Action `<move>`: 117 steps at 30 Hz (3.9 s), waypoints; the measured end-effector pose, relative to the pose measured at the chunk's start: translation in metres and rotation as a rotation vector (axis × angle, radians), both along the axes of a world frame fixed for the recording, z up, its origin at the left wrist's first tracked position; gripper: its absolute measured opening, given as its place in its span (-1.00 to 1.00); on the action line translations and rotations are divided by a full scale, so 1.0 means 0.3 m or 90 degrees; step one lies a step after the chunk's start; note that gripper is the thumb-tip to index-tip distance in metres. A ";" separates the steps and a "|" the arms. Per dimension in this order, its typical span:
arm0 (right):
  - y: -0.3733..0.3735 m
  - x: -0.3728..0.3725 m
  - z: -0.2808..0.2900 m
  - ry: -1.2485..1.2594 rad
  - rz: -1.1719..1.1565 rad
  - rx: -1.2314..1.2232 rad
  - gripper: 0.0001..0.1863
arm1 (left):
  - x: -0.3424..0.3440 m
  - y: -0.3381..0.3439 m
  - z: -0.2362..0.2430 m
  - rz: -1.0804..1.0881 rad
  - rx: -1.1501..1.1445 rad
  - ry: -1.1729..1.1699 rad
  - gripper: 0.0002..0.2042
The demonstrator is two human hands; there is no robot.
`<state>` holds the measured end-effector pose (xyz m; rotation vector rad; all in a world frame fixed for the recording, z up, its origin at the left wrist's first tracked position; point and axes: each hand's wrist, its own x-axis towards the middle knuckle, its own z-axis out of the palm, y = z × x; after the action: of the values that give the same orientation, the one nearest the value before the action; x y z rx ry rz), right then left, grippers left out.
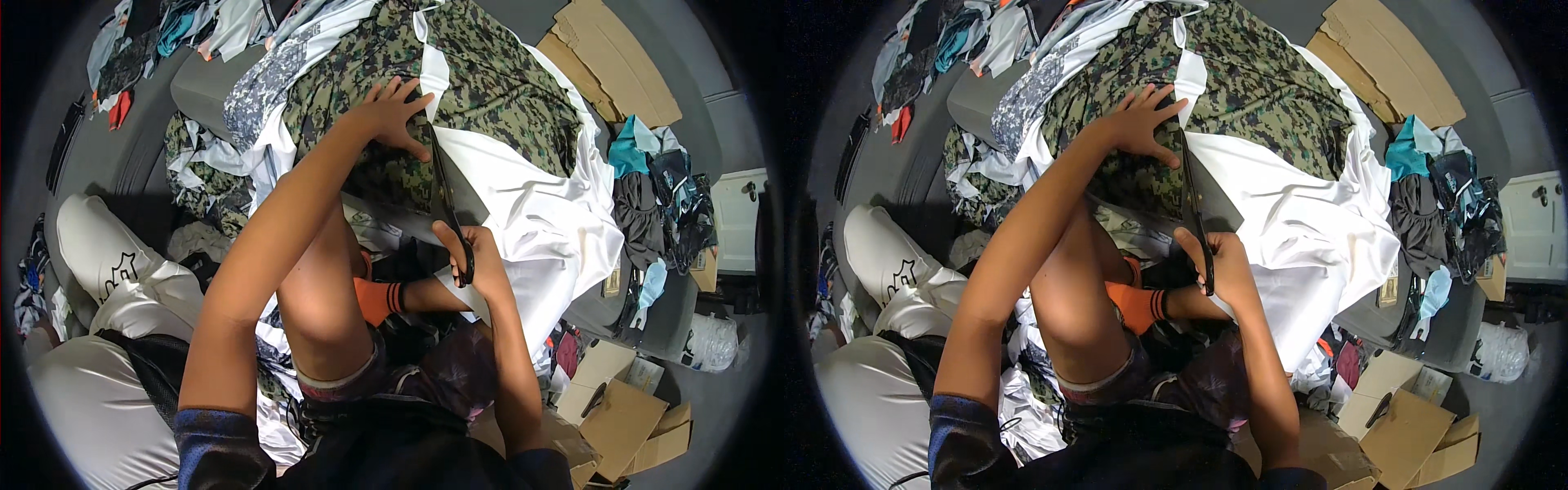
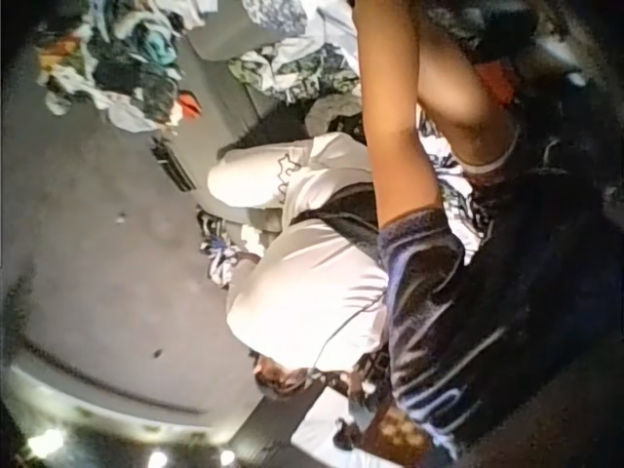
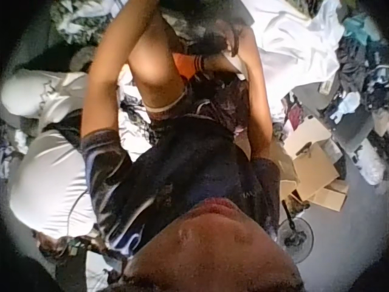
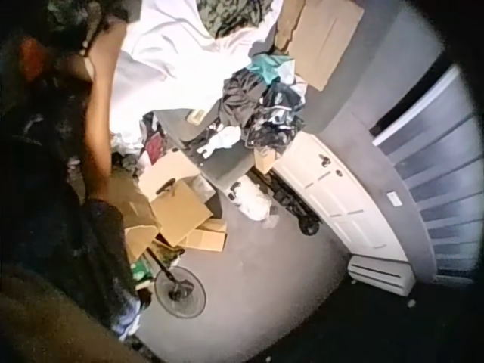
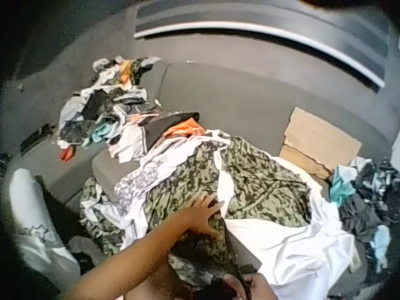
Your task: Cutting out shapes from a camouflage-patterned garment using scissors.
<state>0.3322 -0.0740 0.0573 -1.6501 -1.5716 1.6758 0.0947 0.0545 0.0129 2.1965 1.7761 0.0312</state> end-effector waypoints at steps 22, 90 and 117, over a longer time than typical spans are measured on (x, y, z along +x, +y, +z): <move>0.002 0.013 -0.019 0.010 -0.004 -0.004 -0.43 | 0.001 0.004 -0.006 -0.007 0.022 0.051 0.16; -0.408 0.717 -0.037 0.102 -0.474 0.190 -0.90 | 0.603 -0.094 0.231 -0.472 -0.074 -0.312 -0.89; 0.556 0.809 0.026 -0.561 0.136 0.314 -0.45 | -0.274 0.169 0.075 0.252 0.339 0.116 -0.55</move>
<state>0.5748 0.0927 0.0650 -2.0840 -2.3534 0.4849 0.0124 0.1052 0.0353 2.1793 2.5176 0.4551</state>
